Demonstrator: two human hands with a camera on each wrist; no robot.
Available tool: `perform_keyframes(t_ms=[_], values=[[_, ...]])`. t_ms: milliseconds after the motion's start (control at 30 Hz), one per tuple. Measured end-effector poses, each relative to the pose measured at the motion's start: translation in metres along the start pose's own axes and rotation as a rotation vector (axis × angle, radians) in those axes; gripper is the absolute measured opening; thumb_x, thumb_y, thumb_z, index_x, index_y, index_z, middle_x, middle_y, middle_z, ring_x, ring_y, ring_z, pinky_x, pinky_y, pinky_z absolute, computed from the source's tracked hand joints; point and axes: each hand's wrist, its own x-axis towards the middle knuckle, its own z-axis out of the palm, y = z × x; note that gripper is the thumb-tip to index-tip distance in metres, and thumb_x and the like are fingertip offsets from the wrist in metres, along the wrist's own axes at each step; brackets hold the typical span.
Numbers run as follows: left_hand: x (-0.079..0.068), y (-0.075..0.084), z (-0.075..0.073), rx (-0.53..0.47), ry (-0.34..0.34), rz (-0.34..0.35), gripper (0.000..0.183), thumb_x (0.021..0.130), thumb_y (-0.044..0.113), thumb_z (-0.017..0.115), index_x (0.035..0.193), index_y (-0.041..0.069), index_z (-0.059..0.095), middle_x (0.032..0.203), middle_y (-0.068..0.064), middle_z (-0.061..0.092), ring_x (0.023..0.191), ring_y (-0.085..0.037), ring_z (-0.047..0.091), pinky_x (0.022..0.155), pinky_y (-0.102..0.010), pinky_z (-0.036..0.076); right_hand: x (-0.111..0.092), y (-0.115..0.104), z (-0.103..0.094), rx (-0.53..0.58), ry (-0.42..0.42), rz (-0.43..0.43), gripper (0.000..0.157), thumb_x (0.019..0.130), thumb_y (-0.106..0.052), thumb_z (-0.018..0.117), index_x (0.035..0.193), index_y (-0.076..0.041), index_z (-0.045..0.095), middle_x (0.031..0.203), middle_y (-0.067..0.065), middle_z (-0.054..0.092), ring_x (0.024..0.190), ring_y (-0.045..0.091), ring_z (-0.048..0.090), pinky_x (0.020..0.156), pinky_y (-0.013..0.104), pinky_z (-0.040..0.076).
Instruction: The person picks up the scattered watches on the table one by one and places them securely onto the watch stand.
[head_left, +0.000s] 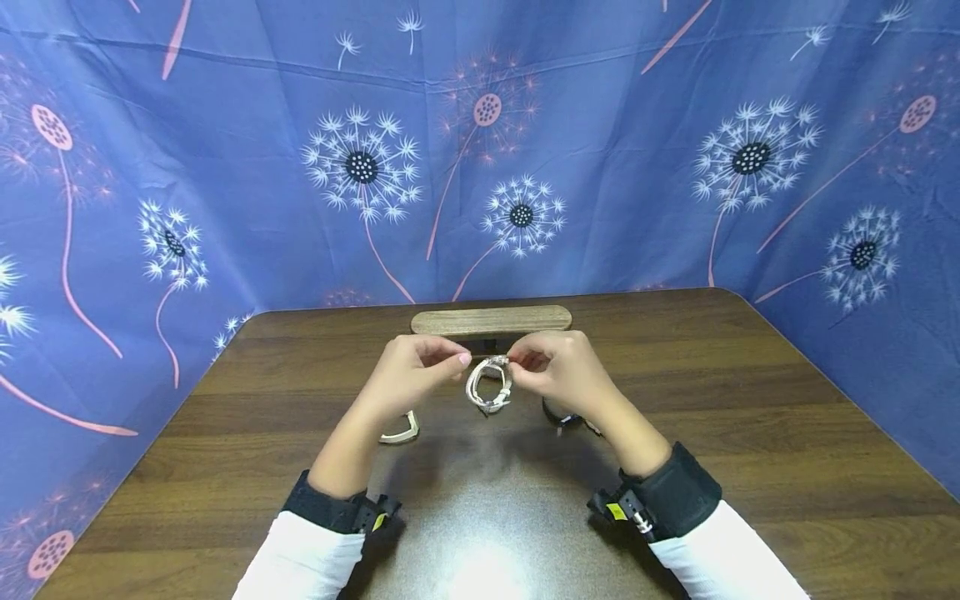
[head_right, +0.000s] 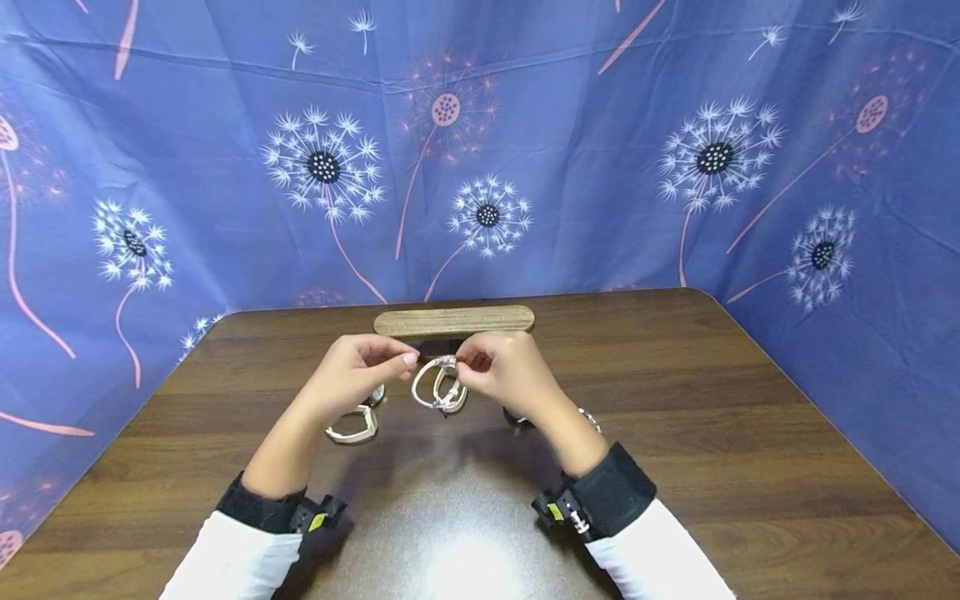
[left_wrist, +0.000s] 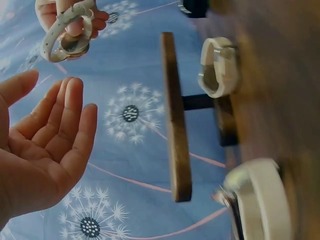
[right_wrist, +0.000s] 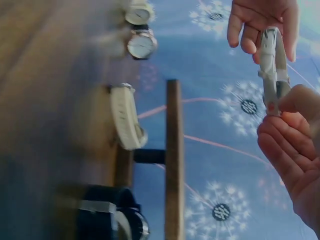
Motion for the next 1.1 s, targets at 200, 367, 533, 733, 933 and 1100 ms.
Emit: perform_keyframes(t_ms=[200,367,533,733,933,1100], values=[[0.020,0.011,0.005,-0.253,-0.008,-0.041,0.024,0.094,0.012,0.064,0.105,-0.009,0.070,0.087,-0.013,0.072,0.078,-0.022,0.069,0.080,-0.037,0.057,0.009,0.004,-0.012,-0.071,0.193,-0.088,0.010,0.071,0.006,0.073,0.078,-0.001,0.071,0.073,0.005,0.070,0.060,0.013,0.064,0.055,0.023,0.054],[0.028,0.017,0.012,-0.339,-0.058,-0.048,0.023,0.093,0.006,0.063,0.104,-0.013,0.068,0.083,-0.009,0.071,0.070,-0.011,0.065,0.075,-0.036,0.058,0.013,0.007,-0.016,-0.130,0.274,-0.159,0.011,0.072,0.006,0.071,0.081,0.000,0.072,0.076,0.006,0.071,0.063,0.016,0.065,0.057,0.022,0.055],[0.030,0.019,0.017,-0.382,-0.093,-0.069,0.021,0.091,0.004,0.065,0.104,-0.012,0.068,0.078,-0.006,0.068,0.068,-0.011,0.062,0.062,-0.024,0.053,0.013,0.004,-0.018,-0.143,0.289,-0.181,0.011,0.074,0.005,0.072,0.084,0.000,0.073,0.080,0.007,0.072,0.066,0.016,0.066,0.058,0.022,0.055],[0.030,0.020,0.022,-0.357,-0.073,-0.035,0.015,0.089,0.004,0.068,0.098,-0.007,0.069,0.075,-0.001,0.065,0.066,-0.011,0.056,0.054,-0.022,0.044,0.012,0.000,-0.021,-0.102,0.278,-0.186,0.014,0.076,0.008,0.074,0.089,0.002,0.072,0.085,0.010,0.073,0.071,0.018,0.068,0.064,0.022,0.057],[0.030,0.024,0.028,-0.231,-0.006,0.157,0.007,0.087,-0.002,0.069,0.092,-0.006,0.068,0.081,-0.011,0.071,0.072,-0.013,0.067,0.069,-0.032,0.058,0.013,-0.004,-0.024,-0.006,0.277,-0.156,0.024,0.076,0.013,0.074,0.098,0.005,0.072,0.095,0.012,0.073,0.080,0.023,0.070,0.069,0.024,0.057],[0.031,0.025,0.034,-0.024,0.121,0.338,0.004,0.084,-0.003,0.073,0.086,-0.005,0.071,0.081,-0.011,0.072,0.070,-0.014,0.069,0.065,-0.026,0.058,0.014,-0.006,-0.027,0.072,0.237,-0.138,0.041,0.072,0.013,0.078,0.111,0.006,0.069,0.110,0.015,0.070,0.100,0.028,0.066,0.085,0.026,0.054]])
